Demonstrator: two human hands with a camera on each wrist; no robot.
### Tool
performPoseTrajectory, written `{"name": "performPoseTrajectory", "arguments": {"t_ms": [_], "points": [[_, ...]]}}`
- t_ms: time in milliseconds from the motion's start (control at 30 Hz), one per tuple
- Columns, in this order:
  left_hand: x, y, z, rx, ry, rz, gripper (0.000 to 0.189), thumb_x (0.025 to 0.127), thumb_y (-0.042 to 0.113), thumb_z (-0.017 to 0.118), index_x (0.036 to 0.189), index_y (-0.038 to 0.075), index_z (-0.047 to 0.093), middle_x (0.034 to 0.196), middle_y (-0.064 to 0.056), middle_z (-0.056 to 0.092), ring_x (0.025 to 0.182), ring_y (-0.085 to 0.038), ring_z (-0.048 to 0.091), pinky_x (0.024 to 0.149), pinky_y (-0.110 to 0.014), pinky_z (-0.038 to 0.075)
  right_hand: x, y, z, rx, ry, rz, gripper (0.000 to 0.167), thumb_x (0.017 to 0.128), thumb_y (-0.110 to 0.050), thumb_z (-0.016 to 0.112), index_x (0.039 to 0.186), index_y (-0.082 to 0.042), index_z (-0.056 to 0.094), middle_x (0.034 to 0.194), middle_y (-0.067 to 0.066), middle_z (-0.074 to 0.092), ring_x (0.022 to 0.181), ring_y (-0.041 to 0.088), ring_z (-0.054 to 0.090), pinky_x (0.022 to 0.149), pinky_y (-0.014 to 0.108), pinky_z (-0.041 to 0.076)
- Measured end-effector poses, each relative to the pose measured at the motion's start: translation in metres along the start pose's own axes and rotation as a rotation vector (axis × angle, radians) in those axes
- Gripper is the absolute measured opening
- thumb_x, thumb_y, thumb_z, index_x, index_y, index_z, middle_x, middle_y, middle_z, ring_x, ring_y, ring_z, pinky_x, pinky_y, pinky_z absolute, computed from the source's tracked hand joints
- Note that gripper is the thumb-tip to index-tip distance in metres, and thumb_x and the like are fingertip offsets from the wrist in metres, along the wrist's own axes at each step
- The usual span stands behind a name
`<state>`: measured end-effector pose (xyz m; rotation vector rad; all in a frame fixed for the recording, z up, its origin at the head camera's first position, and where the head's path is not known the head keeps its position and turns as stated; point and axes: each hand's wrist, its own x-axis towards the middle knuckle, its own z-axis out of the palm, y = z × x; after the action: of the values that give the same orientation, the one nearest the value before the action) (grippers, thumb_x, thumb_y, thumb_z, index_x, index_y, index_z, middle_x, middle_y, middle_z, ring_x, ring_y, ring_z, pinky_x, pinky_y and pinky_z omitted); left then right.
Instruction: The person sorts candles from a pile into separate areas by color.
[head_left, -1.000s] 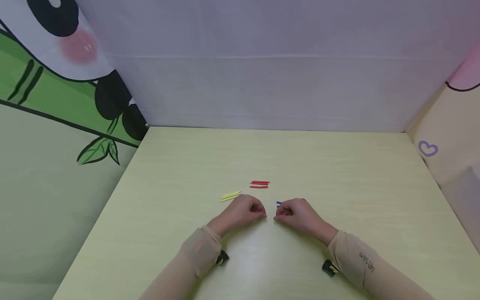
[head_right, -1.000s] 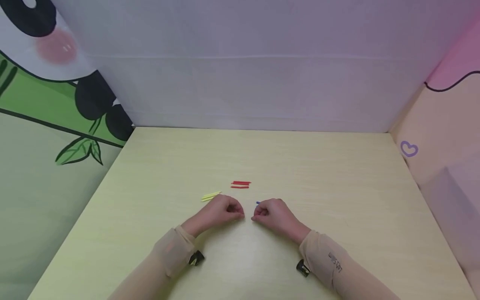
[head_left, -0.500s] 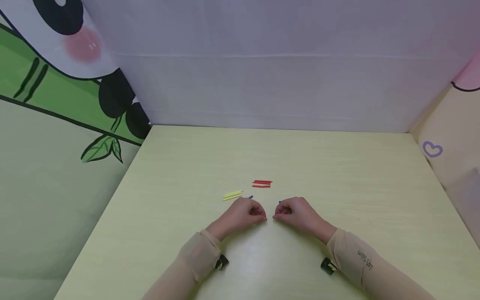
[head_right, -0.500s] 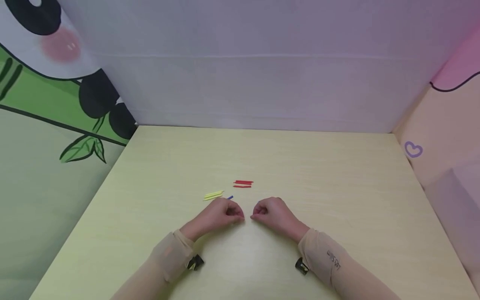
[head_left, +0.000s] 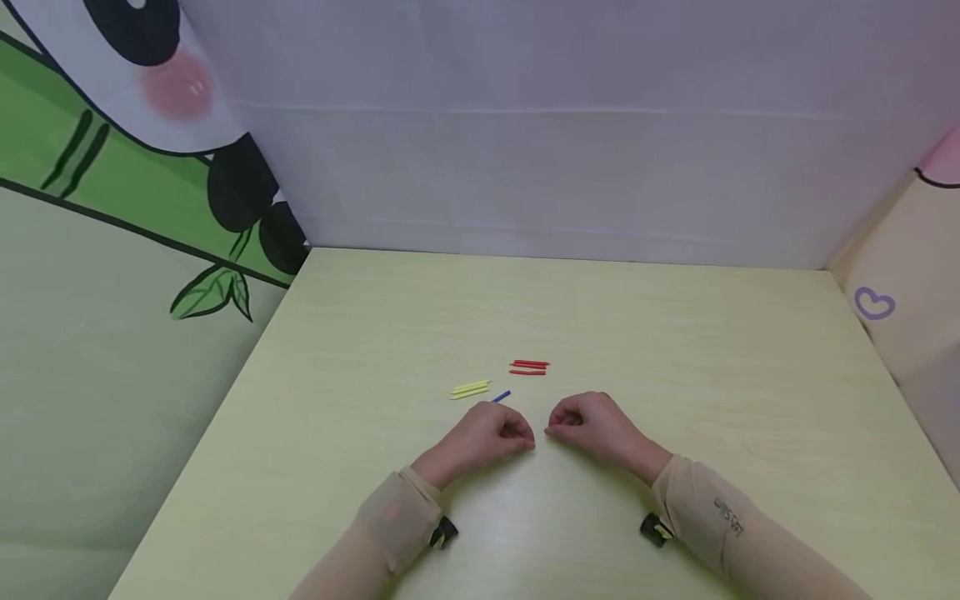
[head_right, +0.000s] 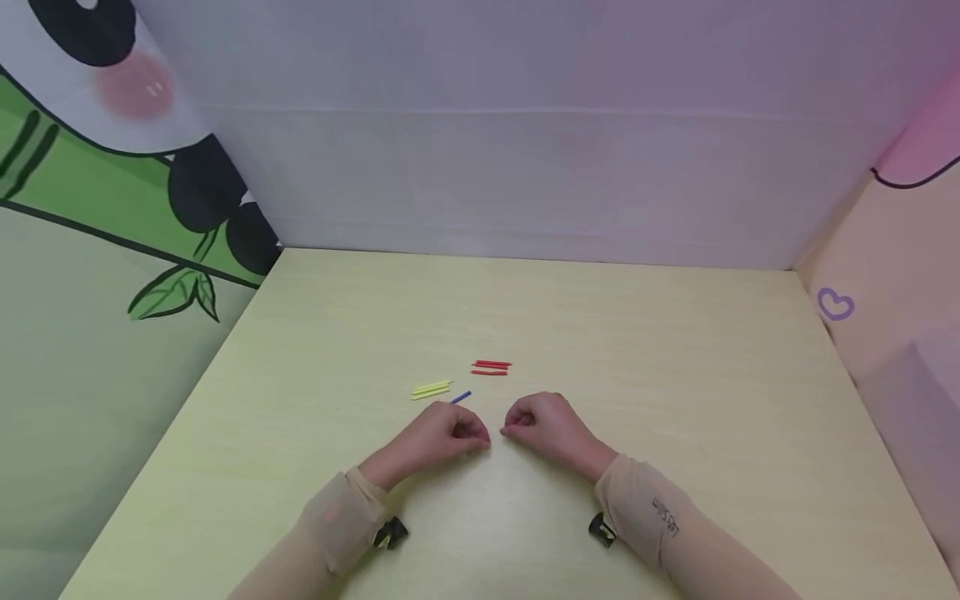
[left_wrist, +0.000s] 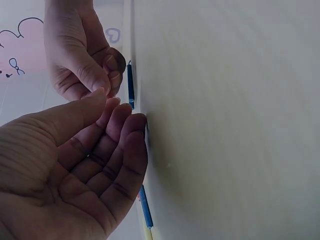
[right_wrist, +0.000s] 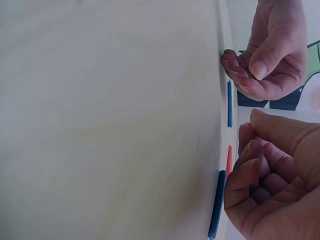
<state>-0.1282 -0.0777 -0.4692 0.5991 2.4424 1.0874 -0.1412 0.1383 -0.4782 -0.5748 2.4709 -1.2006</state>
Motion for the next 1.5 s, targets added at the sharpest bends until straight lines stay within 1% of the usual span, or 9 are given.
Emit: {"name": "performPoseTrajectory", "arguments": {"t_ms": [100,333,700,933,1067,1333,1500], "points": [[-0.002,0.001,0.001,0.002,0.002,-0.004,0.005,0.087,0.013,0.073,0.083,0.012,0.075,0.074,0.009,0.069,0.070,0.000,0.057,0.069,-0.021,0.047,0.002,-0.001,0.001,0.001,-0.002,0.004,0.005,0.087,-0.013,0.074,0.082,-0.015,0.072,0.071,-0.009,0.063,0.070,0.010,0.055,0.067,0.026,0.047],[-0.007,0.002,0.001,0.005,-0.002,-0.017,0.005,0.087,0.010,0.073,0.084,0.013,0.075,0.076,0.010,0.070,0.073,0.000,0.057,0.073,-0.021,0.046,0.007,-0.005,0.002,0.001,0.003,-0.028,0.006,0.086,-0.012,0.074,0.082,-0.015,0.072,0.071,-0.010,0.064,0.069,0.009,0.056,0.067,0.025,0.047],[-0.014,0.000,0.001,0.010,0.015,0.008,0.004,0.087,0.010,0.073,0.084,0.012,0.075,0.075,0.009,0.070,0.072,0.001,0.057,0.072,-0.021,0.046,0.016,-0.010,0.006,-0.008,0.001,-0.032,0.006,0.086,-0.011,0.075,0.082,-0.014,0.071,0.071,-0.008,0.064,0.068,0.008,0.056,0.068,0.025,0.047],[-0.016,0.000,0.000,-0.008,0.014,0.002,0.004,0.087,0.009,0.072,0.085,0.011,0.075,0.076,0.008,0.070,0.073,0.001,0.057,0.073,-0.021,0.046,0.024,-0.013,0.009,-0.025,-0.009,-0.044,0.006,0.086,-0.013,0.074,0.083,-0.016,0.071,0.071,-0.010,0.063,0.070,0.008,0.056,0.069,0.026,0.047],[-0.018,0.001,-0.001,-0.021,0.010,-0.003,0.005,0.087,0.008,0.071,0.086,0.010,0.075,0.077,0.007,0.071,0.075,0.001,0.058,0.075,-0.021,0.046,0.028,-0.015,0.011,-0.029,-0.011,-0.047,0.005,0.086,-0.012,0.074,0.083,-0.014,0.071,0.071,-0.009,0.064,0.069,0.008,0.056,0.069,0.026,0.048],[-0.019,0.000,-0.001,-0.003,0.028,0.030,0.005,0.087,0.008,0.071,0.084,0.010,0.075,0.075,0.008,0.070,0.072,0.002,0.055,0.071,-0.019,0.045,0.035,-0.020,0.011,-0.045,0.001,-0.067,0.005,0.085,-0.010,0.075,0.083,-0.012,0.071,0.071,-0.008,0.063,0.068,0.007,0.056,0.069,0.025,0.047],[-0.020,-0.001,-0.001,-0.007,0.032,0.028,0.006,0.088,0.009,0.071,0.084,0.011,0.075,0.075,0.008,0.070,0.073,0.002,0.056,0.071,-0.020,0.046,0.040,-0.024,0.010,-0.066,-0.003,-0.081,0.005,0.086,-0.011,0.075,0.083,-0.012,0.071,0.071,-0.009,0.063,0.069,0.007,0.056,0.068,0.026,0.047]]}}
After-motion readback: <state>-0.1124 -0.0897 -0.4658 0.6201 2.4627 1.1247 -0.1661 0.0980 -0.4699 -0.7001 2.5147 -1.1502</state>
